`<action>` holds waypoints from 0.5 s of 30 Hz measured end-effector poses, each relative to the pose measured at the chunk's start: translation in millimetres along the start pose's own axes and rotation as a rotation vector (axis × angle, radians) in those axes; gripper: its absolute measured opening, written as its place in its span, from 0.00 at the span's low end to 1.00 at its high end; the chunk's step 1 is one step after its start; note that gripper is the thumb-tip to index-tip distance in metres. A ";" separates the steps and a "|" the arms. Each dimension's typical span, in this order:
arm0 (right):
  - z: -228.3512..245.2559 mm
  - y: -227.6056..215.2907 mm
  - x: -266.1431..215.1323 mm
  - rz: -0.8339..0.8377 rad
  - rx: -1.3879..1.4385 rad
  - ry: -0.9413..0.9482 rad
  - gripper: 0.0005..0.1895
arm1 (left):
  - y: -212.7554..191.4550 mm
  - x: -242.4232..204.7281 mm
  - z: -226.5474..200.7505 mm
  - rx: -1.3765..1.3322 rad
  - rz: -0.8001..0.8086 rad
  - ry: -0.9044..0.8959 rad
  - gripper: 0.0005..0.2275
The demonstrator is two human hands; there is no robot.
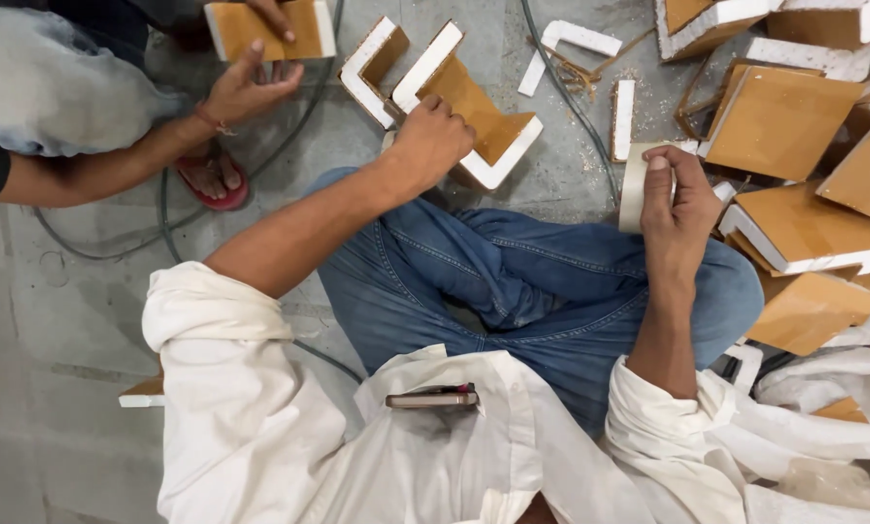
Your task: The person applies packing tape to cardboard and foam corner protectors.
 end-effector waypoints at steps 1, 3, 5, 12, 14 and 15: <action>-0.8 0.2 0.1 0.004 -0.004 0.023 0.08 | -1.0 -2.3 1.1 -0.035 -0.033 0.017 0.06; -4.3 0.1 0.0 0.007 0.004 0.004 0.08 | -12.2 -4.6 3.1 -0.093 -0.032 0.042 0.08; -2.4 1.1 0.5 0.013 0.013 -0.019 0.08 | -23.3 -5.2 7.0 -0.149 -0.030 0.062 0.09; -3.5 -0.4 1.2 0.002 -0.023 -0.024 0.08 | -31.9 11.2 31.6 -0.552 0.141 0.071 0.17; -6.4 -0.8 1.0 0.007 -0.014 -0.019 0.08 | -24.8 15.4 41.1 -0.590 0.149 0.093 0.18; -7.2 -0.9 0.5 0.011 -0.015 -0.053 0.08 | -22.3 16.3 45.6 -0.605 0.141 0.129 0.19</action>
Point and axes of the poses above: each hand's wrist, its own x-axis towards the middle knuckle, its own y-axis out of the palm, z = x × y, the point moved 4 cm from there along x, towards the middle knuckle, and after that the axes turned 14 degrees about z, right-handed, at the moved point
